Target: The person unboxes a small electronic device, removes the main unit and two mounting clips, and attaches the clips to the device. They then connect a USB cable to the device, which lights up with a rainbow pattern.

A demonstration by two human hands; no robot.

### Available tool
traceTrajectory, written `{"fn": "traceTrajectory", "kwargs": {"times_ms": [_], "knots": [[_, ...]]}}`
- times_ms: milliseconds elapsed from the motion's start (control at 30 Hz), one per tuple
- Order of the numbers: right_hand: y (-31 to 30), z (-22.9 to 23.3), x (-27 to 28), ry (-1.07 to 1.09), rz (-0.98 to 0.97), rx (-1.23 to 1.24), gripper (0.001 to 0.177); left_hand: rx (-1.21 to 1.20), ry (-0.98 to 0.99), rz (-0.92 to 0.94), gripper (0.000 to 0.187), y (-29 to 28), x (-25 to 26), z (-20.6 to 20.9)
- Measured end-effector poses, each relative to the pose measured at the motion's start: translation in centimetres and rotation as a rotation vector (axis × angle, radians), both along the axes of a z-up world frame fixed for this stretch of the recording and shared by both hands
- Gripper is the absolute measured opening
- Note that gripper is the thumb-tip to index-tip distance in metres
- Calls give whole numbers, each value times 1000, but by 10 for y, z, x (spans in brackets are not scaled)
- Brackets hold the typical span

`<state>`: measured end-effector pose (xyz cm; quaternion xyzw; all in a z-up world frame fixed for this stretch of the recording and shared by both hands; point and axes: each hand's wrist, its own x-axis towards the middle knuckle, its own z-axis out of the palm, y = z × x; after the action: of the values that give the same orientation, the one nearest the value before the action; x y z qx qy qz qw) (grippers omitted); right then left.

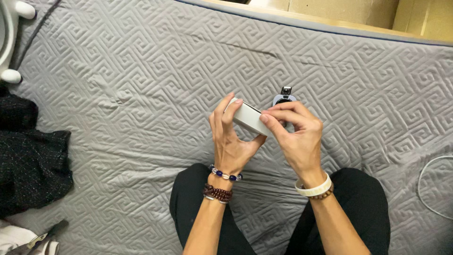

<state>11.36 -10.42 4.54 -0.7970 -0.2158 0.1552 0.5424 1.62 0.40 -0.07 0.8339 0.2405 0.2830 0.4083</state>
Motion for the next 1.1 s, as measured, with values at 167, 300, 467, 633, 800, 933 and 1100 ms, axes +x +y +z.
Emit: {"fn": "traceTrajectory", "kwargs": {"times_ms": [167,300,467,633,800,933,1100], "knots": [[3,-15,6,306,-41,148,22,12,12,13,95,1,-1,1],[5,-24,15,379,88,49,24,30,-19,21,93,7,-5,1],[17,-22,14,358,155,-71,21,13,-7,26,91,13,-7,1],[32,-1,4,-108,288,-86,36,79,101,57,87,33,-3,5],[69,6,8,-273,294,-84,40,146,145,89,95,65,7,13],[110,2,26,-318,286,-24,38,131,13,79,97,108,14,13],[180,-5,54,-4,125,-6,38,109,-146,62,65,199,1,-10]]}}
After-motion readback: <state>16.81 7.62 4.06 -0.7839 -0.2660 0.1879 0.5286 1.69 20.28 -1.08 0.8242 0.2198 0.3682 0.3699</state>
